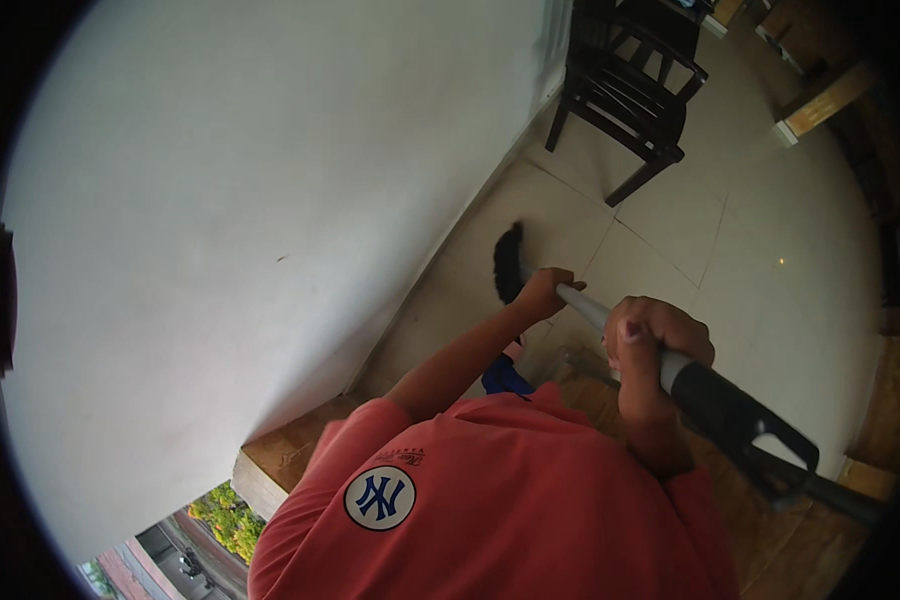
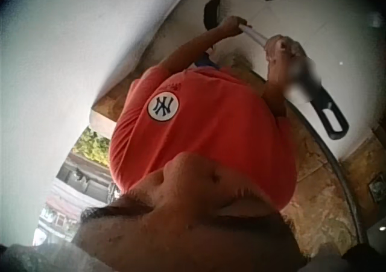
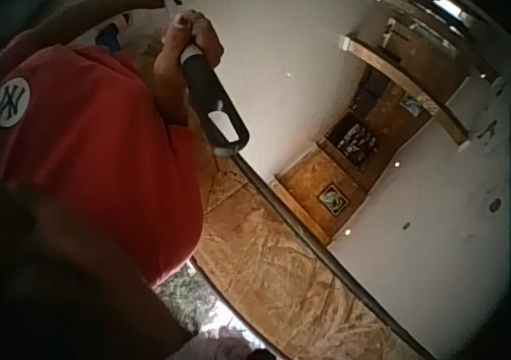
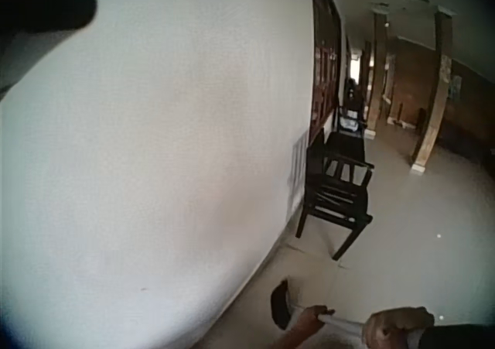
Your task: The person sweeps a tiled floor with a broom, moving from the interior of a room toward a balcony area. They sweep around furniture and along the edges of the floor, collecting debris into a pile.
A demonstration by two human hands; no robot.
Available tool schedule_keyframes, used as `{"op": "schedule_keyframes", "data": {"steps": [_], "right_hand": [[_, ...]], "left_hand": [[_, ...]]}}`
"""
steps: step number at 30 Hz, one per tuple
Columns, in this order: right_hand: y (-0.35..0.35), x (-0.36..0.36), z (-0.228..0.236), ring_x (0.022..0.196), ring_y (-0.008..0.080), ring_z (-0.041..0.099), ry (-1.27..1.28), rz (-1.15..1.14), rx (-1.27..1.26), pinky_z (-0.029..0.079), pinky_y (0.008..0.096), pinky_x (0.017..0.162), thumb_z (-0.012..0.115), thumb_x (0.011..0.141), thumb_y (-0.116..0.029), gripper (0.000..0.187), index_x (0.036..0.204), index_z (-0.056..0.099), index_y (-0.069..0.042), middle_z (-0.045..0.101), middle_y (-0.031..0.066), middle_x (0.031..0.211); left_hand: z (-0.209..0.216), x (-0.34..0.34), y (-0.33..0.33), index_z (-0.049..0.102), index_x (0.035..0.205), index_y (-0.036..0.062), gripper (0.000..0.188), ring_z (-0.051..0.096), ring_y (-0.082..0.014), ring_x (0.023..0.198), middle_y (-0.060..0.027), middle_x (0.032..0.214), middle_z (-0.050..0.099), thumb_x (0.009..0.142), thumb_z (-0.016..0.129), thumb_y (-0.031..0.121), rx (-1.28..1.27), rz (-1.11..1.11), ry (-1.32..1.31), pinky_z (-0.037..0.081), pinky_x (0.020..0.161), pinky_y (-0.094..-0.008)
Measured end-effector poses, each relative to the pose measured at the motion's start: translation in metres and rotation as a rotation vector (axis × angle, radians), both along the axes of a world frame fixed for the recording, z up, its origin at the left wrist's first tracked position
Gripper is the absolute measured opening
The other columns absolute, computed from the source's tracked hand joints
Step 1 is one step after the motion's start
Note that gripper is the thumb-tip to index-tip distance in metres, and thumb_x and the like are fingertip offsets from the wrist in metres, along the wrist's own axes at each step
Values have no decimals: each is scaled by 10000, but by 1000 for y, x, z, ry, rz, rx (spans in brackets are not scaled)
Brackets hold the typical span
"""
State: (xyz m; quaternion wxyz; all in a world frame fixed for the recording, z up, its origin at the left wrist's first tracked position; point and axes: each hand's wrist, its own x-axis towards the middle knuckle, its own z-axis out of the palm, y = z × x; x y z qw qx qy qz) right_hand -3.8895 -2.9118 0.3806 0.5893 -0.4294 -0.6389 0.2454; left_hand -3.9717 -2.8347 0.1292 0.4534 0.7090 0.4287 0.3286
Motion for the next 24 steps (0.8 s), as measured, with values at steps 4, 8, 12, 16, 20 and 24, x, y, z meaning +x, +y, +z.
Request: {"op": "schedule_keyframes", "data": {"steps": [4, 8, 12, 16, 20, 24], "right_hand": [[18, 54, 70, 369, 72, 309, 243, 178, 198, 263, 248, 361, 456, 852, -141, 249, 616, 389, -104, 375, -26, 463], [22, 102, 94, 365, 40, 314, 438, 41, 208, 215, 222, 309, 444, 873, -174, 260, 627, 384, -113, 336, -38, 458], [60, 81, -6, 365, 101, 259, 733, -319, -62, 247, 241, 367, 441, 862, -100, 298, 590, 320, -112, 297, 4, 462], [35, 75, -15, 359, 106, 266, 571, -295, -56, 269, 265, 371, 411, 840, -33, 264, 595, 326, -82, 319, 25, 450], [35, 79, 13, 376, 113, 335, 291, -255, 56, 300, 257, 368, 427, 842, -37, 216, 635, 369, -57, 369, 40, 471], [34, 104, 64, 380, 112, 372, 121, -177, 233, 316, 252, 346, 509, 840, -145, 203, 653, 440, -104, 405, -5, 487]], "left_hand": [[71, 42, 16, 555, 633, 49, 286, 566, -362, 665, -160, 636, 562, 782, 604, 289, 77, -155, 89, 445, 616, -441], [96, 33, 15, 584, 673, 75, 194, 578, -354, 674, -146, 657, 583, 738, 616, 254, 41, -237, 202, 458, 621, -441], [-10, 15, 53, 600, 690, 86, 158, 584, -352, 714, -148, 682, 590, 704, 598, 244, -1, -455, 317, 466, 666, -437], [-45, 64, 48, 592, 672, 72, 177, 577, -359, 728, -161, 689, 586, 710, 585, 245, 70, -461, 199, 462, 680, -436], [-9, 124, 60, 555, 641, 32, 260, 553, -373, 706, -181, 678, 564, 752, 602, 262, 70, -468, -42, 437, 659, -438], [63, 149, 65, 527, 643, 13, 282, 541, -372, 681, -183, 665, 553, 741, 630, 257, -5, -557, -27, 428, 653, -437]]}}
